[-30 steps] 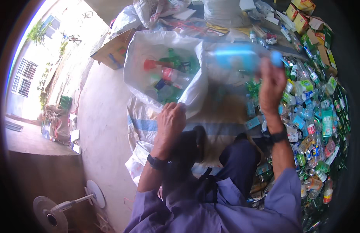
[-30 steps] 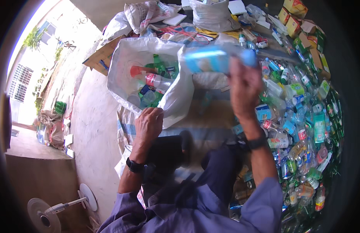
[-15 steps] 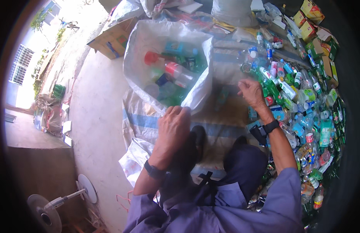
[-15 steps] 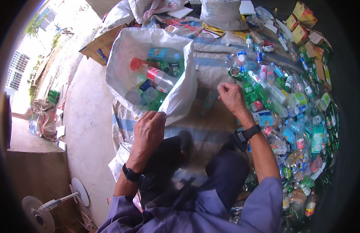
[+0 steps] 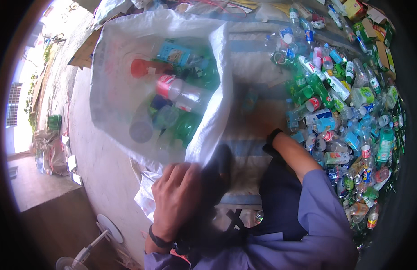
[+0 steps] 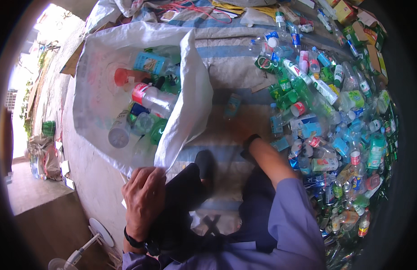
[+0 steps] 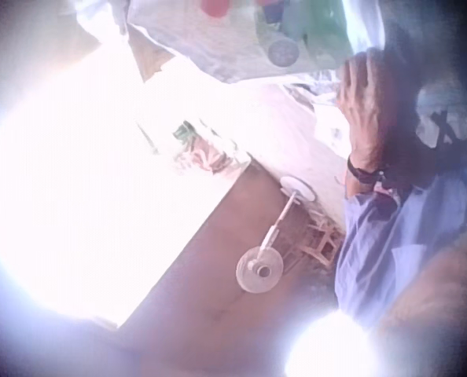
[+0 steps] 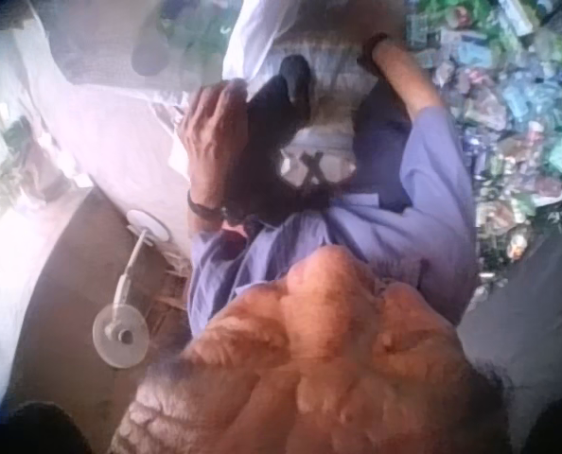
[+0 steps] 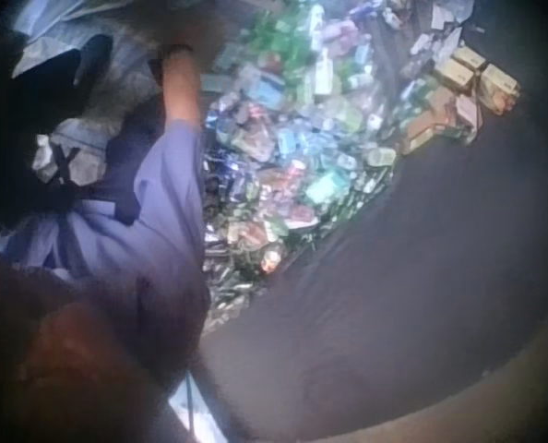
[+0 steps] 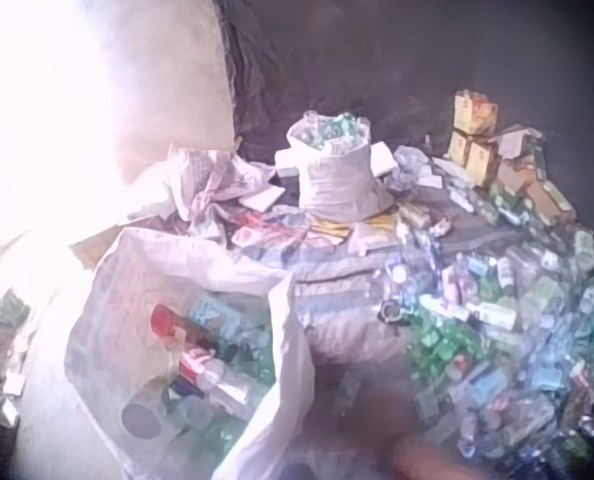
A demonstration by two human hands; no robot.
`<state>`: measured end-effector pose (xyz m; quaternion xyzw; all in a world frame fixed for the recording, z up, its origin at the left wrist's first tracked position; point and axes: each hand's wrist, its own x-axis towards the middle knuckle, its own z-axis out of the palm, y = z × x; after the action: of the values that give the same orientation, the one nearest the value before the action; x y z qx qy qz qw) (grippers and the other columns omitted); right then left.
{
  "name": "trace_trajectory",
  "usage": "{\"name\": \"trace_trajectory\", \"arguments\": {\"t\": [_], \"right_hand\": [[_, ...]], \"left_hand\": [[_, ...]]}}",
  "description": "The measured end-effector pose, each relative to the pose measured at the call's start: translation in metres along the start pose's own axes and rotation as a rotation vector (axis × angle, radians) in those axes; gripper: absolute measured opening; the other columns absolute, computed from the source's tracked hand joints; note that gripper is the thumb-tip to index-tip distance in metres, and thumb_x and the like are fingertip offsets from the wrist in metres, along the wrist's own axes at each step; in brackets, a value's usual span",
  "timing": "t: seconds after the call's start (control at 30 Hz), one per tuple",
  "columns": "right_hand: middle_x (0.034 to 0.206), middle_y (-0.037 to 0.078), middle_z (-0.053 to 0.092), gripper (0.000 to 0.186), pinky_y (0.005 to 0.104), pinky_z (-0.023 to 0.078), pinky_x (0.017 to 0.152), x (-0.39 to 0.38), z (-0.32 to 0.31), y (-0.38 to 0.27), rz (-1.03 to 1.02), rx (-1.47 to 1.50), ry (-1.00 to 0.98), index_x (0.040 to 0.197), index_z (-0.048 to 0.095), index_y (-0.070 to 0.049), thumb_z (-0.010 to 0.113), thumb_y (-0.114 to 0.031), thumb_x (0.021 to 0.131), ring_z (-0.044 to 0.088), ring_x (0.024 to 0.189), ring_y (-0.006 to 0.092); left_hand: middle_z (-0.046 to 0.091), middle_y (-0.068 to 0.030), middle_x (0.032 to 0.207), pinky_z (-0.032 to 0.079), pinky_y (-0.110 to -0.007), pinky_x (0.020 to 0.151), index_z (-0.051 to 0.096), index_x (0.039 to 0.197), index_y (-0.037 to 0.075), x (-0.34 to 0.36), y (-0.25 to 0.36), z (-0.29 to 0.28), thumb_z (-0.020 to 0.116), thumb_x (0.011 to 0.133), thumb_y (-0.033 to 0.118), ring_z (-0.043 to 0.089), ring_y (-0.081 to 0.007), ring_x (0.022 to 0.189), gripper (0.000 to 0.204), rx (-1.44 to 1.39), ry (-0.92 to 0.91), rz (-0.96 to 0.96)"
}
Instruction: The person sits on the floor and sorts plastic bottles from a large pile into a white sack. They pick up bottles one by one, place them into the sack, and occasionally adjust the sack opening to fit more items.
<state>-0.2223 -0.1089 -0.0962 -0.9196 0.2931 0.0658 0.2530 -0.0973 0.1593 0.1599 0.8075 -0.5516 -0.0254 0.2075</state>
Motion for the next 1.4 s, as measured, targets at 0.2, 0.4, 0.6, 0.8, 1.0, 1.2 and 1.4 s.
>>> {"name": "trace_trajectory", "arguments": {"t": [0.2,0.4,0.6,0.8,1.0,1.2,1.4], "right_hand": [[0.114,0.022,0.072,0.034,0.0510,0.054,0.098,0.042,0.115,0.044,-0.141,-0.019,-0.226,0.130,0.058,-0.003,0.050,-0.019,0.101,0.070,0.110,0.0372],[0.125,0.021,0.069,0.036,0.0494,0.053,0.101,0.020,0.131,0.078,-0.390,0.022,0.101,0.133,0.058,-0.005,0.052,-0.019,0.100,0.068,0.115,0.0358],[0.125,0.018,0.068,0.034,0.0453,0.055,0.096,0.003,0.006,0.046,-0.455,-0.082,0.143,0.127,0.065,-0.007,0.063,-0.015,0.094,0.068,0.111,0.0358],[0.099,0.010,0.069,0.024,0.0326,0.055,0.078,-0.014,-0.120,0.022,0.064,0.461,0.691,0.116,0.064,-0.001,0.069,-0.007,0.094,0.068,0.088,0.0203],[0.106,0.007,0.064,0.024,0.0223,0.053,0.071,-0.090,-0.231,-0.115,-0.422,0.898,0.879,0.124,0.059,-0.003,0.064,-0.010,0.102,0.063,0.080,0.0077],[0.133,0.022,0.058,0.036,0.0367,0.057,0.092,-0.009,-0.200,-0.250,-0.772,0.730,0.604,0.129,0.055,0.001,0.066,-0.004,0.095,0.065,0.111,0.0303],[0.118,0.027,0.067,0.035,0.0459,0.056,0.087,0.009,-0.176,-0.277,-0.809,0.408,0.502,0.123,0.063,-0.001,0.068,-0.002,0.088,0.067,0.105,0.0447]], "left_hand": [[0.070,-0.0106,0.091,0.055,-0.038,0.066,0.070,0.102,0.004,0.010,-0.005,0.003,0.074,0.077,-0.008,0.069,-0.0288,0.079,0.028,-0.028,-0.071,0.002],[0.070,-0.0108,0.090,0.055,-0.038,0.066,0.070,0.102,0.004,0.012,-0.006,-0.001,0.074,0.077,-0.007,0.069,-0.0292,0.080,0.028,-0.058,-0.094,0.016],[0.068,-0.0088,0.089,0.055,-0.040,0.066,0.069,0.102,0.006,0.000,-0.008,-0.006,0.070,0.082,0.001,0.067,-0.0276,0.081,0.021,-0.085,-0.046,-0.009],[0.068,-0.0094,0.095,0.055,-0.041,0.066,0.068,0.108,0.008,-0.010,-0.011,-0.007,0.067,0.085,0.004,0.067,-0.0290,0.087,0.023,-0.088,0.015,0.003],[0.061,-0.0105,0.088,0.053,-0.044,0.068,0.065,0.101,0.006,-0.018,-0.014,-0.002,0.062,0.087,0.006,0.062,-0.0311,0.087,0.015,-0.120,0.046,0.038],[0.060,-0.0126,0.086,0.052,-0.045,0.068,0.064,0.095,0.004,-0.021,-0.009,0.002,0.059,0.089,0.006,0.061,-0.0326,0.087,0.009,-0.132,0.083,0.036],[0.060,-0.0131,0.087,0.052,-0.045,0.069,0.064,0.094,0.004,-0.028,-0.015,0.007,0.059,0.087,0.005,0.061,-0.0334,0.089,0.009,-0.127,0.121,0.020]]}}
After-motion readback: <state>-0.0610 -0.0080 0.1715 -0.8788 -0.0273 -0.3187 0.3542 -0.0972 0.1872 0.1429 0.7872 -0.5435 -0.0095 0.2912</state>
